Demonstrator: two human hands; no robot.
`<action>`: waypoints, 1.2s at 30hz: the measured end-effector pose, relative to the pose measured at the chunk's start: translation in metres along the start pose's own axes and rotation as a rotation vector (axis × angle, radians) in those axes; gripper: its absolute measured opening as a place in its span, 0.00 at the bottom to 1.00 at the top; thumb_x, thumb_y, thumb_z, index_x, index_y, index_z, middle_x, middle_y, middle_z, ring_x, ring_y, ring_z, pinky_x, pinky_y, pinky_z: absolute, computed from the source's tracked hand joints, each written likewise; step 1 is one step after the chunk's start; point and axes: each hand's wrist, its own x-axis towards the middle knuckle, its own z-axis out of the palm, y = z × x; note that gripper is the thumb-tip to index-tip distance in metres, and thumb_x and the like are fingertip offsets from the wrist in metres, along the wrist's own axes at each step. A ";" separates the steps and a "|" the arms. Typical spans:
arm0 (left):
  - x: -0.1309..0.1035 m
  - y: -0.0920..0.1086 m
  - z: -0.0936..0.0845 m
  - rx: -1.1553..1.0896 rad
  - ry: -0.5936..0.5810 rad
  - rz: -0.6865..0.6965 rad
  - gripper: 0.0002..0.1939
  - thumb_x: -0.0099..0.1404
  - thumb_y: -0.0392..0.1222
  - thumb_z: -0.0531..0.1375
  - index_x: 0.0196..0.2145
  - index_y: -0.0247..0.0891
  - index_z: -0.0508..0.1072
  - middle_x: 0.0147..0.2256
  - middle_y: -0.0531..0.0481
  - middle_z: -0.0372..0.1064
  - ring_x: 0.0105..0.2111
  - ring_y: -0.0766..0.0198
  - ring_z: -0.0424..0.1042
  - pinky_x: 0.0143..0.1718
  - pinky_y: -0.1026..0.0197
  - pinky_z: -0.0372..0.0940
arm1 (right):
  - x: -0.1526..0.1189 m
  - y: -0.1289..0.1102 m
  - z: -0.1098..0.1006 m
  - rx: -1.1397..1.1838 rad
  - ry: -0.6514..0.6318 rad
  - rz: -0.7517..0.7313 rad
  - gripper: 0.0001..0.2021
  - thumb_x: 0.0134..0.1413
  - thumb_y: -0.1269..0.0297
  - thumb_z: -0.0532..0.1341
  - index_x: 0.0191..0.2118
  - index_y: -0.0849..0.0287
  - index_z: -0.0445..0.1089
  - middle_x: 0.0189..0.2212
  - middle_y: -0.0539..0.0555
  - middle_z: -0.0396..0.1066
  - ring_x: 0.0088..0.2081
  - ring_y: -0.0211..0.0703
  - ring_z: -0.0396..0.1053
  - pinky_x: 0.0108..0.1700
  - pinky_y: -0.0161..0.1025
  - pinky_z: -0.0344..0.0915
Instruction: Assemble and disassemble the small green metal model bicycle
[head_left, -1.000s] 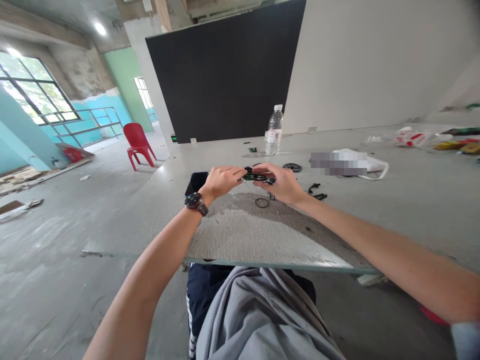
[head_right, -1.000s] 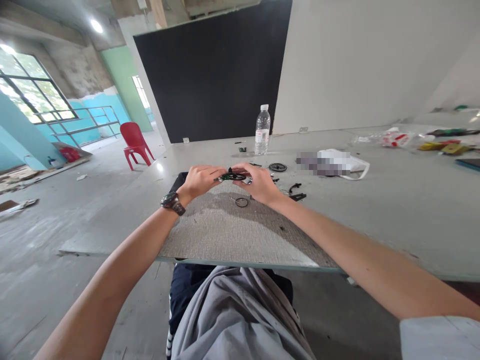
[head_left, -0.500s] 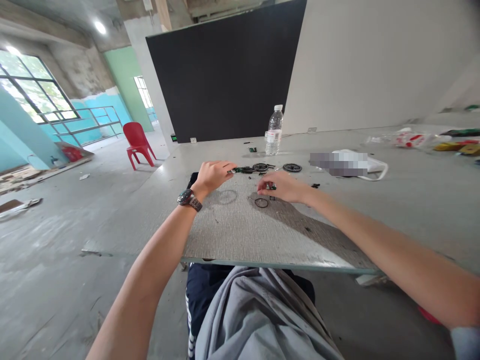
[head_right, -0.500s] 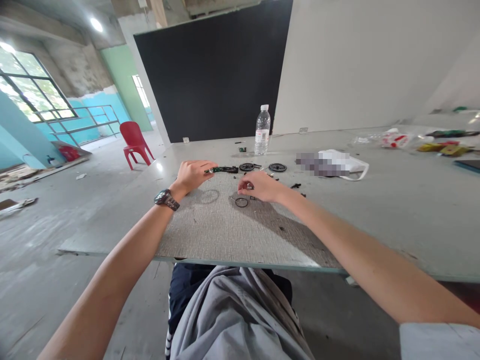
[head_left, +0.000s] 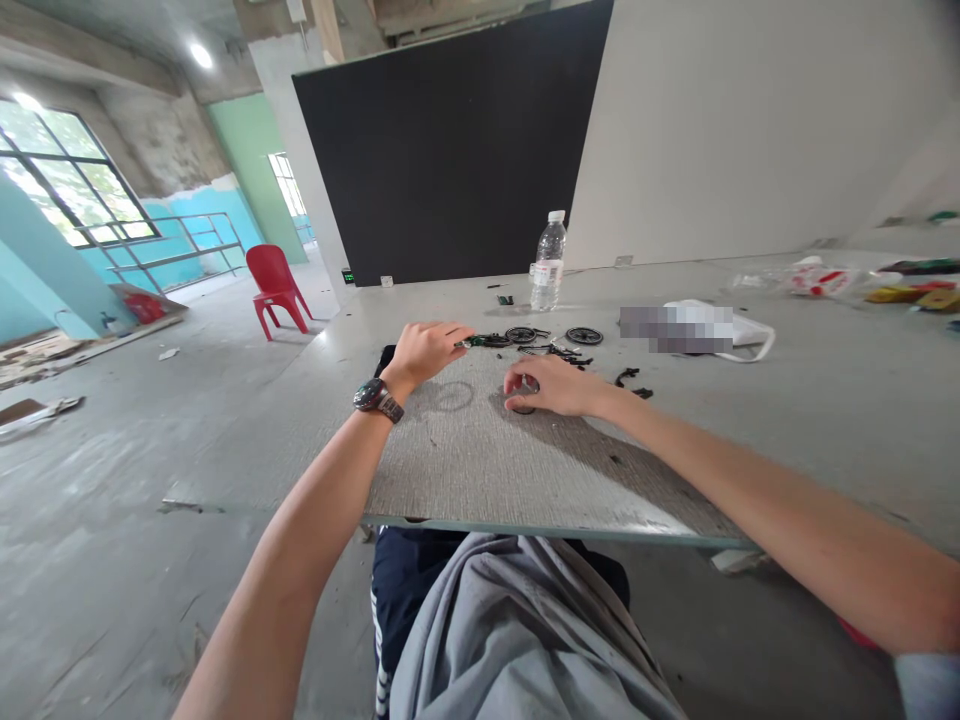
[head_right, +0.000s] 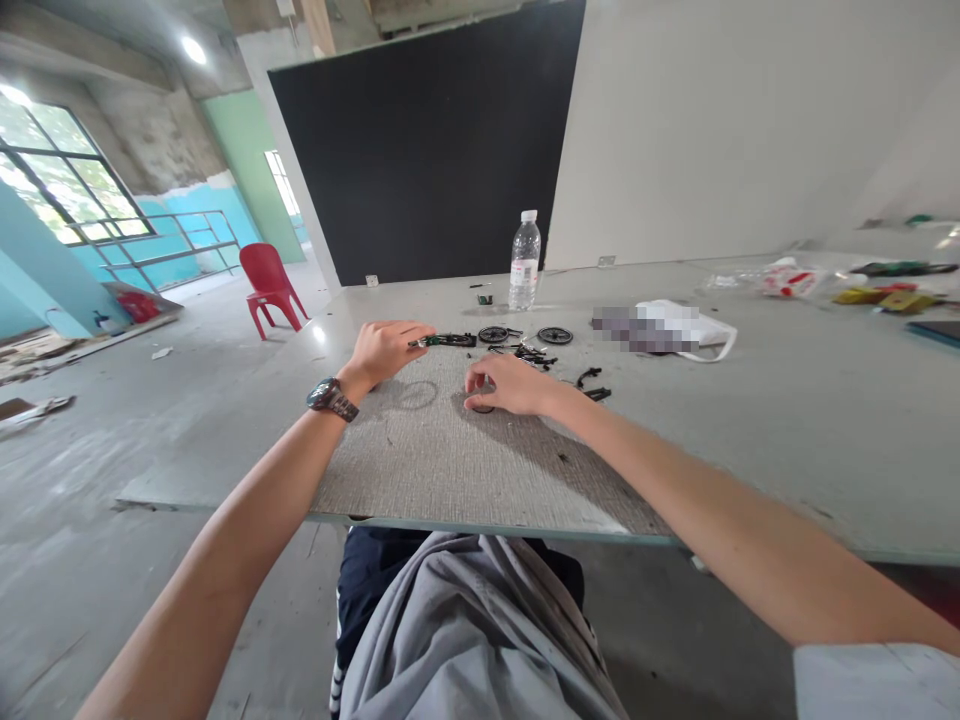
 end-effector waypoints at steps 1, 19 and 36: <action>0.000 0.000 0.000 0.002 -0.006 0.002 0.11 0.74 0.41 0.61 0.51 0.40 0.80 0.48 0.47 0.81 0.43 0.60 0.80 0.33 0.63 0.68 | 0.000 0.001 0.000 0.002 -0.003 0.010 0.15 0.58 0.46 0.66 0.38 0.54 0.77 0.41 0.58 0.78 0.43 0.53 0.73 0.43 0.46 0.64; 0.000 0.006 0.006 -0.092 0.099 0.002 0.10 0.73 0.42 0.63 0.50 0.42 0.81 0.48 0.50 0.82 0.42 0.61 0.82 0.33 0.64 0.70 | 0.002 -0.002 0.010 -0.037 0.009 0.035 0.14 0.67 0.54 0.55 0.35 0.56 0.72 0.43 0.62 0.75 0.39 0.51 0.72 0.41 0.46 0.64; 0.001 0.015 0.007 -0.144 -0.058 -0.049 0.12 0.75 0.45 0.60 0.50 0.44 0.82 0.47 0.50 0.82 0.41 0.63 0.81 0.33 0.65 0.67 | -0.005 0.001 -0.016 0.044 0.461 -0.054 0.24 0.71 0.45 0.51 0.47 0.57 0.78 0.42 0.62 0.79 0.39 0.53 0.73 0.40 0.46 0.65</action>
